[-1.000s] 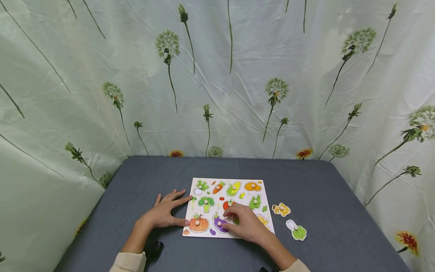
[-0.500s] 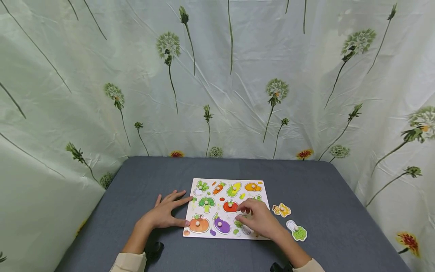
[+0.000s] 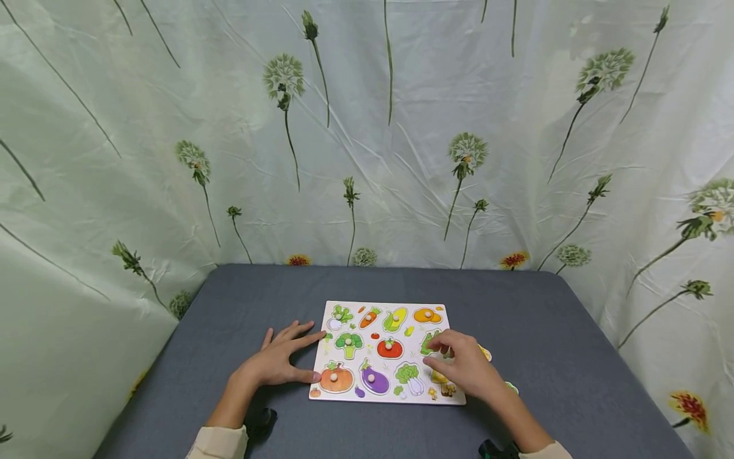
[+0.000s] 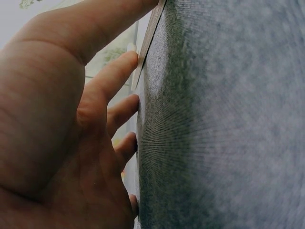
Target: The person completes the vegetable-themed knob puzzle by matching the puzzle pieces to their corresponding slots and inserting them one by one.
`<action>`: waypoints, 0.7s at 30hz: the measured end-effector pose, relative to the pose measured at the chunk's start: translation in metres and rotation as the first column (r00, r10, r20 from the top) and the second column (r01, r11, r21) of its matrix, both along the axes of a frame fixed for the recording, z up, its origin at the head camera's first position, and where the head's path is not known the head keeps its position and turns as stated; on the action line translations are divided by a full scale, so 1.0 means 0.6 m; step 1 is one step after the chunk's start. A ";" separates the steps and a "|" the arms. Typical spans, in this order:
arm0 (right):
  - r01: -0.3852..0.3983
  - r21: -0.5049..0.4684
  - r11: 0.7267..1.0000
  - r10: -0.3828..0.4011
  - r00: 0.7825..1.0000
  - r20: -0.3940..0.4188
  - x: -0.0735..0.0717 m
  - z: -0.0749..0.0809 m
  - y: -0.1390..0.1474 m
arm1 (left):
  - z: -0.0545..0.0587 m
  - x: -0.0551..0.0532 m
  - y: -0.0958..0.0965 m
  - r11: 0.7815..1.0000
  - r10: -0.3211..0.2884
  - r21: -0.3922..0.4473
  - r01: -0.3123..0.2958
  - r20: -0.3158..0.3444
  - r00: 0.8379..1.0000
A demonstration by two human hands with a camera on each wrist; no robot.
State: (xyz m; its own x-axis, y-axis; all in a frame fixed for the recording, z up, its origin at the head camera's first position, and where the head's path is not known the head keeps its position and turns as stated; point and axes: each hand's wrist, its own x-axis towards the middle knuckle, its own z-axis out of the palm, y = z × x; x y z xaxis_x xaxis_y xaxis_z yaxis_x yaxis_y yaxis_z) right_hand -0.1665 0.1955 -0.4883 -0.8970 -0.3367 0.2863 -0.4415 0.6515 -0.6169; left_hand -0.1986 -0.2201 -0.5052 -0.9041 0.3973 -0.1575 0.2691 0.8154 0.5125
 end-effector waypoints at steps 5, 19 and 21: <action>0.062 0.039 0.997 -0.063 0.998 0.004 0.003 0.005 0.026 | -0.001 0.000 0.000 1.000 0.002 -0.004 -0.002 -0.003 1.000; 0.161 0.088 0.983 -0.162 0.987 0.013 0.025 0.001 0.095 | -0.007 -0.006 0.004 1.000 0.003 -0.009 -0.003 0.004 1.000; 0.165 0.087 0.982 -0.166 0.986 0.002 0.028 0.000 0.102 | -0.007 -0.005 0.001 1.000 0.007 -0.011 -0.007 0.006 1.000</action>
